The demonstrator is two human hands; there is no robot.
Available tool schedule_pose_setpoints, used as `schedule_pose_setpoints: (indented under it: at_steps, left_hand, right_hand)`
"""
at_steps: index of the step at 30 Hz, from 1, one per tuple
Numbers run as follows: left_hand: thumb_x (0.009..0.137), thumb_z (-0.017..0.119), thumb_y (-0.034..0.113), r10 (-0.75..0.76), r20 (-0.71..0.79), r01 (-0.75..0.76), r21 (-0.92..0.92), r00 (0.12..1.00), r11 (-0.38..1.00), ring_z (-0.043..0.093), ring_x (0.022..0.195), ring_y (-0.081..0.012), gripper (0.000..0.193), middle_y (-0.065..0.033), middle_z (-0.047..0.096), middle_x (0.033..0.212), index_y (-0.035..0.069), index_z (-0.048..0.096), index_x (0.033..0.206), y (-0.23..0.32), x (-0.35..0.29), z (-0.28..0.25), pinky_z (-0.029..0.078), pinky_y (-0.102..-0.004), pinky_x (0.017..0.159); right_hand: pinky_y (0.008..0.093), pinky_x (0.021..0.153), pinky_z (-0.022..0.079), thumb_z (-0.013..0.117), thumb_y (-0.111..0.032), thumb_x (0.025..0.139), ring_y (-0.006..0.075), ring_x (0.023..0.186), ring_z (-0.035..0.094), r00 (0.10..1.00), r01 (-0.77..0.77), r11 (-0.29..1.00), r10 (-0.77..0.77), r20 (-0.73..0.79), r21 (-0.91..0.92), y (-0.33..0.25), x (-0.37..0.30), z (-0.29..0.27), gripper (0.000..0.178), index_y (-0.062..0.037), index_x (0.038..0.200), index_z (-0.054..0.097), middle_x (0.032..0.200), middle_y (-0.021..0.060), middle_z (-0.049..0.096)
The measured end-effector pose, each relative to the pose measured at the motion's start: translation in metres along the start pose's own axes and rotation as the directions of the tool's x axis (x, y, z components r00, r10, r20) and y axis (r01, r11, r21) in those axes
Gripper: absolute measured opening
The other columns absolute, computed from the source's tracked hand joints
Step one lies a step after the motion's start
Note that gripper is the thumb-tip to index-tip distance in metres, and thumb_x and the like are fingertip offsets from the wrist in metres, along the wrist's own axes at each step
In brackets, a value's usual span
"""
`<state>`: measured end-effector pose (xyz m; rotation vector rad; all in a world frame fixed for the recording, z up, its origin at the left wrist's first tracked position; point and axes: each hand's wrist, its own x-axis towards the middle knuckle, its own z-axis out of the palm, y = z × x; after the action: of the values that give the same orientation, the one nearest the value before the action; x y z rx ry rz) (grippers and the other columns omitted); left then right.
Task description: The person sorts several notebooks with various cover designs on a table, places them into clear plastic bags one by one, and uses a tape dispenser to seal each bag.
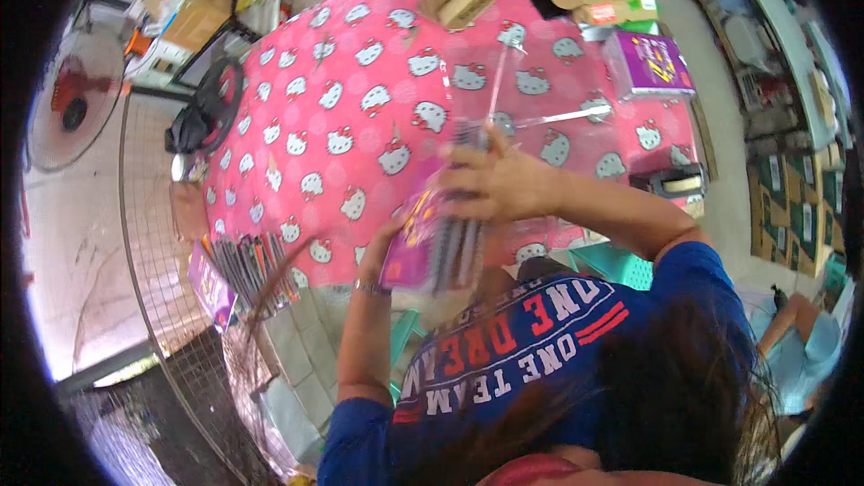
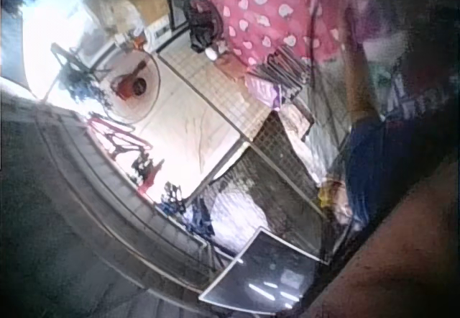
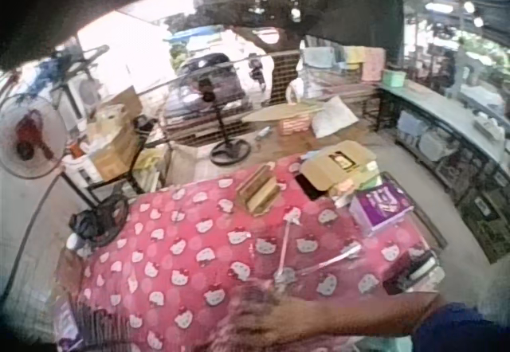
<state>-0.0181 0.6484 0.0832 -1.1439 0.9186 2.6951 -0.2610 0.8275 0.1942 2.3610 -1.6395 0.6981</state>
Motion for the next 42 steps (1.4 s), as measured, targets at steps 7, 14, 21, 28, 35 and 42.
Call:
schedule_pose_setpoints:
  at_steps: [7, 14, 21, 28, 35, 42]
  left_hand:
    - [0.089, 0.056, 0.048, -0.153, 0.32, 0.181, -0.06, 0.935, 0.982, 0.059, 0.105, -0.0235, 0.052, -0.0097, 0.062, 0.113, 0.006, 0.057, 0.119, -0.013, 0.126, 0.112, 0.049, -0.0399, 0.09]
    - [0.071, 0.077, 0.014, 0.135, 0.514, -0.367, 0.382, 0.847, 0.848, 0.049, 0.117, -0.0235, 0.089, -0.0123, 0.05, 0.125, 0.01, 0.021, 0.14, -0.067, 0.178, 0.133, 0.053, -0.0442, 0.084]
    - [0.066, 0.078, -0.001, 0.207, 0.386, -0.424, 0.645, 0.899, 0.635, 0.052, 0.113, -0.0203, 0.085, -0.0114, 0.051, 0.124, 0.006, 0.03, 0.136, -0.091, 0.172, 0.132, 0.048, -0.0337, 0.091]
    - [0.065, 0.076, 0.012, 0.157, 0.57, -0.58, 0.814, 0.807, 0.028, 0.053, 0.113, -0.0232, 0.073, -0.0118, 0.055, 0.12, 0.004, 0.043, 0.129, -0.115, 0.197, 0.088, 0.044, -0.0355, 0.093]
    - [0.064, 0.075, 0.01, 0.237, 0.788, -0.739, 0.615, 0.568, -0.275, 0.052, 0.099, -0.0163, 0.06, -0.0073, 0.052, 0.109, 0.005, 0.046, 0.116, -0.107, 0.195, 0.097, 0.044, -0.0294, 0.087]
    - [0.062, 0.08, 0.019, 0.185, 0.714, -0.736, 0.667, 0.676, 0.114, 0.046, 0.114, -0.0257, 0.075, -0.0118, 0.046, 0.122, 0.005, 0.041, 0.125, -0.081, 0.195, 0.113, 0.037, -0.0373, 0.098]
  right_hand:
    - [0.037, 0.092, 0.045, 0.083, -0.013, 0.052, 0.0274, 0.106, 0.057, 0.529, -0.675, 0.439, 0.848, -0.026, 0.593, 0.014, -0.146, 0.016, 0.075, -0.0064, 0.118, 0.048, 0.114, 0.0132, 0.057]
    - [0.0375, 0.093, 0.043, 0.087, -0.018, 0.059, 0.0234, 0.108, 0.053, 0.16, -0.599, 0.012, 0.982, 0.105, 0.8, 0.004, -0.243, 0.08, 0.087, -0.0041, 0.127, 0.034, 0.109, 0.0125, 0.056]
    - [0.0367, 0.095, 0.041, 0.09, -0.021, 0.054, 0.0223, 0.11, 0.051, 0.181, -0.508, 0.094, 0.984, -0.001, 0.856, -0.014, -0.248, 0.093, 0.097, -0.0022, 0.128, 0.03, 0.115, 0.0142, 0.051]
    - [0.0366, 0.091, 0.043, 0.09, -0.029, 0.052, 0.0268, 0.106, 0.052, 0.299, -0.697, 0.292, 0.949, -0.105, 0.656, -0.013, -0.257, 0.113, 0.098, -0.0032, 0.126, 0.032, 0.111, 0.0152, 0.05]
    - [0.0453, 0.107, 0.028, 0.079, -0.045, 0.064, 0.0372, 0.124, 0.04, 0.499, -0.767, 0.487, 0.862, -0.089, 0.417, -0.02, -0.227, 0.011, 0.098, 0.0055, 0.134, 0.034, 0.137, 0.0225, 0.034]
    - [0.0447, 0.103, 0.034, 0.063, -0.027, 0.075, 0.0312, 0.105, 0.053, 0.48, -0.797, 0.404, 0.875, -0.065, -0.449, -0.034, -0.163, 0.026, 0.063, 0.0025, 0.127, 0.043, 0.109, 0.0149, 0.054]
